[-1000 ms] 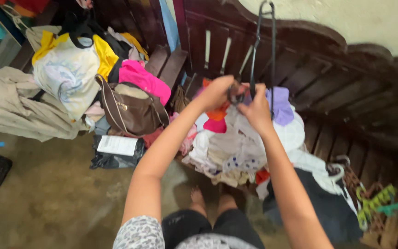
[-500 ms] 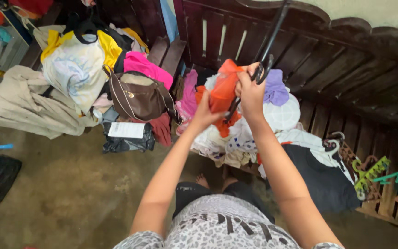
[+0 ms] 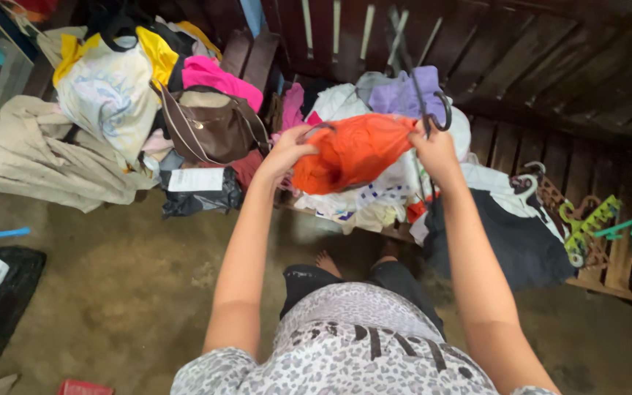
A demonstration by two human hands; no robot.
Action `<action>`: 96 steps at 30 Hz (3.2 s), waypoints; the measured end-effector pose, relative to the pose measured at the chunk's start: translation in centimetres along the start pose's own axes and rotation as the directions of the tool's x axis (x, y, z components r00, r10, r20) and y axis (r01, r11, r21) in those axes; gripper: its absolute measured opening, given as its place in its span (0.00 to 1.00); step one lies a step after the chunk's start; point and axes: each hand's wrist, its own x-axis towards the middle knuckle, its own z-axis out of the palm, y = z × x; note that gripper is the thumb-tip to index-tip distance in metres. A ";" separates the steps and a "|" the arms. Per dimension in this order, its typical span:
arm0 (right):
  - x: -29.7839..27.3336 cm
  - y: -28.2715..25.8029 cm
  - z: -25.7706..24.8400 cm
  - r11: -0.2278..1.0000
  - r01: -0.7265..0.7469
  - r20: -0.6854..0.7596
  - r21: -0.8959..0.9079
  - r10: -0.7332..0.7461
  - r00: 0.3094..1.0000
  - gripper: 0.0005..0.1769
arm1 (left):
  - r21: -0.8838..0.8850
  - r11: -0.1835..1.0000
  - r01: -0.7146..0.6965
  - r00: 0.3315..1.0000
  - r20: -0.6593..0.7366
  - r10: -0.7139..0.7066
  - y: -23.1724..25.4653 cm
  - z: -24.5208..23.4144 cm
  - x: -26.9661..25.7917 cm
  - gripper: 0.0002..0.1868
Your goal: The person sorts through a pile of clothes on a wooden bench, picking up various garments and placing them onto hangers. They handle items such as a white shirt, an orange shirt, and a black garment, using different colored hangers to hang them.
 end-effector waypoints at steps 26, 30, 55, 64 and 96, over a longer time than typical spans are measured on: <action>-8.6 4.4 -13.5 0.934 -0.157 0.382 0.320 0.025 0.924 0.15 | -0.153 0.984 0.085 0.650 -0.741 -0.171 -15.8 19.9 1.1 0.14; -9.9 5.7 -15.7 0.994 0.025 0.537 0.105 -0.078 0.840 0.15 | -0.403 0.908 -0.116 0.831 -0.540 -0.134 -18.9 22.1 1.4 0.12; -10.3 8.4 -19.8 0.978 0.171 0.156 0.117 -0.189 0.970 0.18 | 0.250 0.968 -0.006 0.967 -0.245 0.069 -1.7 29.7 -6.6 0.17; -12.3 9.1 -19.8 0.580 0.226 -0.266 0.782 -0.016 0.964 0.32 | 0.413 0.883 -0.222 0.937 -0.159 0.310 5.6 34.2 -7.3 0.12; -8.4 -1.2 -18.2 0.544 0.650 0.626 -0.531 -0.266 0.734 0.21 | 0.761 0.566 0.318 0.789 -0.543 0.287 2.8 23.1 -13.3 0.11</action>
